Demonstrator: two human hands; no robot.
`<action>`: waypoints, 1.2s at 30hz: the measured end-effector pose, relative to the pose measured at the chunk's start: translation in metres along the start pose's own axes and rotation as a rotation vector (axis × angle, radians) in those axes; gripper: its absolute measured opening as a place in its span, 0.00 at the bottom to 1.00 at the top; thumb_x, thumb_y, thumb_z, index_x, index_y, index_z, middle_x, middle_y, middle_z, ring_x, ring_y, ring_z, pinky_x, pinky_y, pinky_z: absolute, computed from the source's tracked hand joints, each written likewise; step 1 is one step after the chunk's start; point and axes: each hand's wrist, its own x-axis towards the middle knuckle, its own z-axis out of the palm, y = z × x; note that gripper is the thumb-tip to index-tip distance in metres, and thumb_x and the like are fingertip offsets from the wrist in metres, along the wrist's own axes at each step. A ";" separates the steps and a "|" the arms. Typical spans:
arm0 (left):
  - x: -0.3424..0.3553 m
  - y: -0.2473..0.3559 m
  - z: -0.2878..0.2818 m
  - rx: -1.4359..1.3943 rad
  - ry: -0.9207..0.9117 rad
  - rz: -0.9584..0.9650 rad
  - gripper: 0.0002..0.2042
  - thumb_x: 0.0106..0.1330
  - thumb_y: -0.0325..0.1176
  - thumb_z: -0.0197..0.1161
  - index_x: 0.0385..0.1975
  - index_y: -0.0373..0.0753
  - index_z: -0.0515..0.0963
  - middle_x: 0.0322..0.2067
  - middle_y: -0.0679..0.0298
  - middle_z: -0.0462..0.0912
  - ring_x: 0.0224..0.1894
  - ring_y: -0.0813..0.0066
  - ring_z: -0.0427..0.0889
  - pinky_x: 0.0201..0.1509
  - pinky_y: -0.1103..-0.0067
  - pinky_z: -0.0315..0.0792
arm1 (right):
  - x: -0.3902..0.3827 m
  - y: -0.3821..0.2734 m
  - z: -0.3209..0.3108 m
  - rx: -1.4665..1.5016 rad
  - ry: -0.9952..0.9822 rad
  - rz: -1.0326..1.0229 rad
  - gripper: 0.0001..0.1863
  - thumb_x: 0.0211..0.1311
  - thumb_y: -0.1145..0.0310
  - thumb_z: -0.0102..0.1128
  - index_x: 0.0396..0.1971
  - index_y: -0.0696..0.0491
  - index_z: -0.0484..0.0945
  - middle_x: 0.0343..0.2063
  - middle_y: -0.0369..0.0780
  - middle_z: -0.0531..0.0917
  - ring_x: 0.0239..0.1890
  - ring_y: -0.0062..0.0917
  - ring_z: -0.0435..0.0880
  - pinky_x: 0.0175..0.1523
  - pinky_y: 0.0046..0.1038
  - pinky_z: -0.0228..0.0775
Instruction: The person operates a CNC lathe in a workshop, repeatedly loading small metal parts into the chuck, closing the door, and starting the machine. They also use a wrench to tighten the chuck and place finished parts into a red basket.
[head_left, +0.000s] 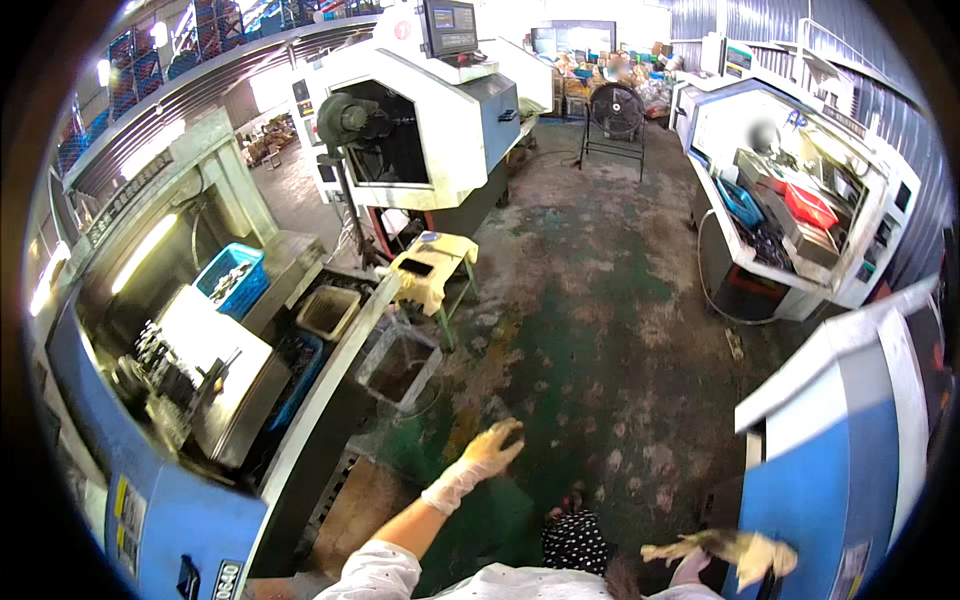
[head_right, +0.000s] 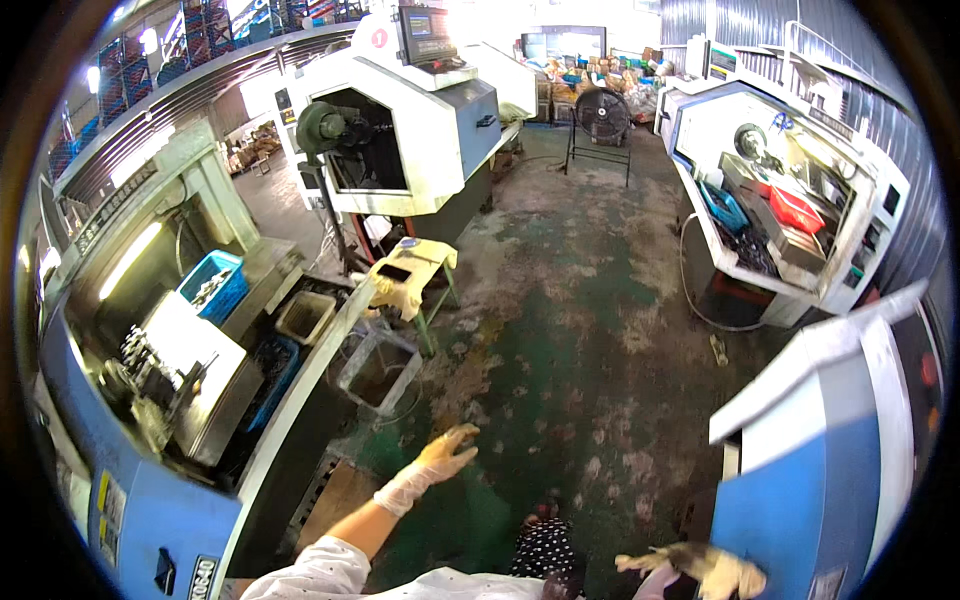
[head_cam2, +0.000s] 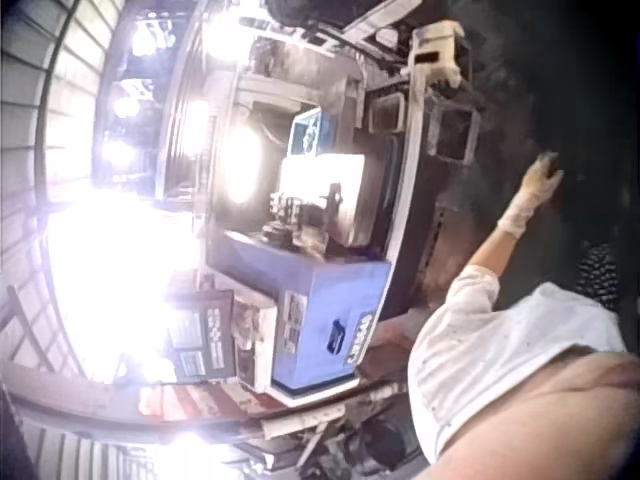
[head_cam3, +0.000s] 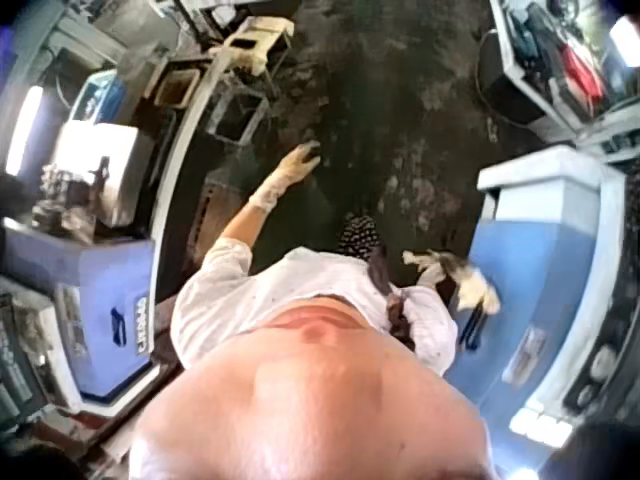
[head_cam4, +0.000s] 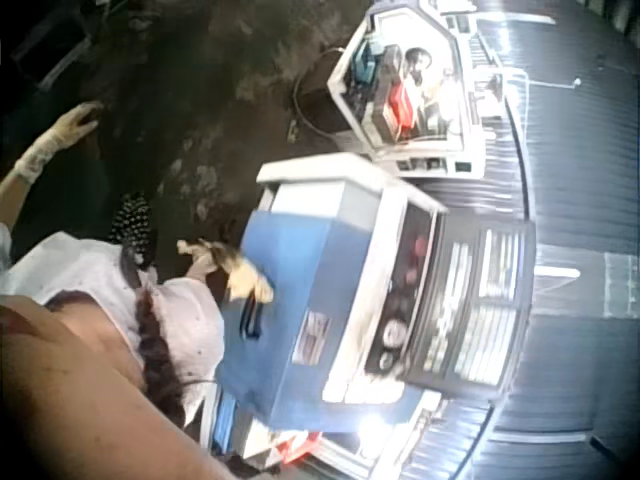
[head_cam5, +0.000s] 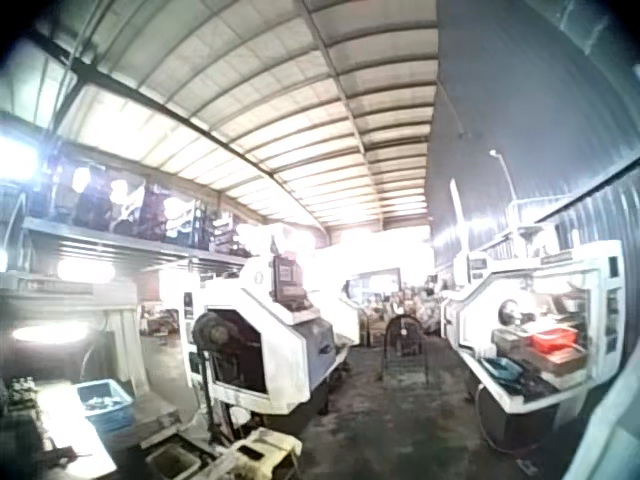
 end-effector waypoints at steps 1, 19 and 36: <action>0.042 -0.015 -0.010 0.068 0.032 0.132 0.19 0.54 0.38 0.53 0.46 0.39 0.65 0.47 0.54 0.66 0.49 0.61 0.66 0.51 0.74 0.61 | 0.008 -0.005 0.031 -0.008 -0.026 0.015 0.25 0.43 0.65 0.57 0.45 0.53 0.64 0.35 0.39 0.69 0.37 0.27 0.67 0.41 0.29 0.63; 0.159 -0.253 -0.029 0.196 -0.510 -1.435 0.21 0.56 0.46 0.43 0.42 0.37 0.69 0.45 0.53 0.69 0.48 0.58 0.67 0.49 0.70 0.61 | 0.256 -0.312 0.349 0.036 0.067 -0.043 0.25 0.49 0.60 0.50 0.49 0.52 0.61 0.45 0.39 0.65 0.46 0.28 0.63 0.46 0.29 0.59; 1.171 0.037 -0.019 0.022 -0.008 0.200 0.20 0.58 0.43 0.45 0.48 0.41 0.63 0.50 0.58 0.64 0.52 0.63 0.63 0.54 0.74 0.58 | 0.477 -0.581 0.614 0.023 0.033 -0.127 0.21 0.53 0.58 0.45 0.45 0.53 0.67 0.49 0.39 0.66 0.49 0.30 0.65 0.47 0.30 0.58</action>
